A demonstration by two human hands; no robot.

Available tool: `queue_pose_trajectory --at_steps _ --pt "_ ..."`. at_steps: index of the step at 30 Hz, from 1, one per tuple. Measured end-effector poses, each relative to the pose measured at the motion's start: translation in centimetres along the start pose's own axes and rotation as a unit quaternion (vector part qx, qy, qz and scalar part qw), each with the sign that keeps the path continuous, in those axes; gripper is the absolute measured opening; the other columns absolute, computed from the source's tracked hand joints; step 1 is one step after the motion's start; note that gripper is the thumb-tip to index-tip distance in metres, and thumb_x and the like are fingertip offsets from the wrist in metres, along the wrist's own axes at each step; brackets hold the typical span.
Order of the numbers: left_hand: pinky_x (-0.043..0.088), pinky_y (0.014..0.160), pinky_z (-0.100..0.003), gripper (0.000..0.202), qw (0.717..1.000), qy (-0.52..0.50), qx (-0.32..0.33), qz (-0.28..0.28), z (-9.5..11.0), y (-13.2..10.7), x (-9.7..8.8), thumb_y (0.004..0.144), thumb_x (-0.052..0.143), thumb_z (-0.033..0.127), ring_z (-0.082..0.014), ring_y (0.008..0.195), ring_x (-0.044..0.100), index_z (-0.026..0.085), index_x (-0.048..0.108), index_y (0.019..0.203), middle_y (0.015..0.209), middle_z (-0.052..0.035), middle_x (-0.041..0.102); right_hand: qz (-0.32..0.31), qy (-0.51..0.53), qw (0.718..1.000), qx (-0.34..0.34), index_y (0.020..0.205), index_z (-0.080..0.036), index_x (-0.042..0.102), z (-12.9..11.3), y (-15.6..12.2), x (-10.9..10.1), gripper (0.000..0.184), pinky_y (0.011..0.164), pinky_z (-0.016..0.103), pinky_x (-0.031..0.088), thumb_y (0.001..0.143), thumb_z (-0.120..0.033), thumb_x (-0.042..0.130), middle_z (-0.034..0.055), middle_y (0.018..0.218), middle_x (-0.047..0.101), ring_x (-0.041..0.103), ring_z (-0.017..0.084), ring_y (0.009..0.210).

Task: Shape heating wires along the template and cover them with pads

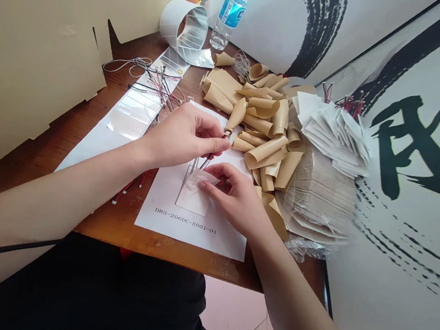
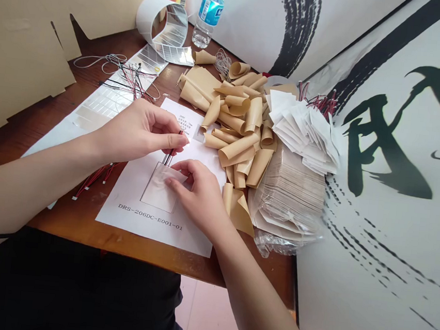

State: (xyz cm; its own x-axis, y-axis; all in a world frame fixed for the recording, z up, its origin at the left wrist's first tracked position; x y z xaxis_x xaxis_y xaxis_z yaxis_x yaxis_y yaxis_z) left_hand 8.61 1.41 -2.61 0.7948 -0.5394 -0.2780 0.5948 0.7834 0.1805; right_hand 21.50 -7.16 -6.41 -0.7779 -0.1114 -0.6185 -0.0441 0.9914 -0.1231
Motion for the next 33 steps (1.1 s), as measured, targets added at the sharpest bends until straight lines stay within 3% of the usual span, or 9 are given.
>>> queue_pose_trajectory --at_steps 4,7,10,14,19,26,33 --pt "0.050 0.065 -0.030 0.020 0.999 -0.009 -0.025 -0.024 0.0 0.0 0.1 0.082 0.072 0.031 -0.0131 0.065 0.063 0.016 0.072 0.069 0.070 -0.0024 0.071 0.015 -0.016 1.000 -0.017 0.082 -0.022 0.065 -0.3 0.0 -0.1 0.012 0.066 0.031 0.040 0.088 -0.032 0.065 0.0011 0.085 0.063 0.050 0.015 0.071" --pt "0.049 0.065 -0.030 0.019 0.996 -0.002 -0.047 -0.078 -0.3 -0.1 0.3 0.081 0.072 0.036 -0.0136 0.067 0.064 0.017 0.074 0.079 0.073 -0.0019 0.072 0.020 -0.021 0.999 -0.024 0.082 -0.023 0.064 -0.4 0.0 -0.1 0.011 0.066 0.030 0.039 0.089 -0.031 0.065 0.0005 0.082 0.062 0.050 0.015 0.071" --pt "0.046 0.065 -0.027 0.026 0.983 0.080 -0.070 -0.149 -0.9 -0.4 0.8 0.073 0.078 0.036 -0.0147 0.072 0.065 0.019 0.074 0.092 0.079 0.0000 0.073 0.020 -0.014 0.999 -0.030 0.079 -0.022 0.063 -0.4 0.0 -0.1 0.013 0.065 0.030 0.039 0.090 -0.029 0.064 -0.0002 0.078 0.060 0.051 0.015 0.070" --pt "0.038 0.058 -0.026 0.029 0.946 0.217 -0.099 -0.220 -2.1 -0.9 1.4 0.066 0.080 0.040 -0.0137 0.066 0.059 0.021 0.071 0.084 0.075 0.0020 0.068 0.024 -0.004 0.999 -0.036 0.078 -0.021 0.066 -0.5 -0.1 -0.1 0.013 0.064 0.029 0.039 0.090 -0.027 0.065 0.0005 0.080 0.063 0.052 0.015 0.070" --pt "0.031 0.053 -0.029 0.027 0.931 0.250 -0.103 -0.245 -2.6 -1.0 1.6 0.068 0.074 0.047 -0.0134 0.057 0.050 0.022 0.065 0.069 0.065 0.0025 0.060 0.027 -0.014 0.999 -0.044 0.078 -0.021 0.067 -0.9 -0.3 -0.3 0.014 0.065 0.029 0.041 0.090 -0.028 0.065 0.0014 0.080 0.065 0.054 0.015 0.071" --pt "0.025 0.048 -0.032 0.037 0.929 0.206 -0.137 -0.275 -2.8 -1.5 1.7 0.072 0.071 0.051 -0.0137 0.051 0.045 0.023 0.054 0.054 0.053 0.0032 0.054 -0.010 0.028 0.999 -0.029 0.079 -0.021 0.065 -0.6 -0.2 -0.2 0.018 0.068 0.030 0.043 0.091 -0.035 0.062 0.0021 0.080 0.065 0.056 0.017 0.075" --pt "0.026 0.047 -0.031 0.036 0.937 0.170 -0.139 -0.271 -2.0 -1.5 1.7 0.070 0.071 0.041 -0.0116 0.048 0.038 0.022 0.049 0.048 0.049 0.0041 0.049 -0.003 0.032 0.999 -0.033 0.082 -0.021 0.065 -0.5 -0.3 -0.3 0.018 0.072 0.032 0.043 0.092 -0.037 0.062 0.0021 0.080 0.064 0.056 0.017 0.077"
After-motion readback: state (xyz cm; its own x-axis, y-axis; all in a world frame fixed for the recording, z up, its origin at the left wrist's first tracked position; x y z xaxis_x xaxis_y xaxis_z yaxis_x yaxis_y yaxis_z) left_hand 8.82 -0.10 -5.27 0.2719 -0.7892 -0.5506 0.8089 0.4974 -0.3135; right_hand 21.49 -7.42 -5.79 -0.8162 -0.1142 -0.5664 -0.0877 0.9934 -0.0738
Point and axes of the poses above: each hand's wrist, its own y-axis towards the middle knuckle, its own x-axis out of the palm, z = x × y, the point moved 6 cm from there along y, towards the middle knuckle
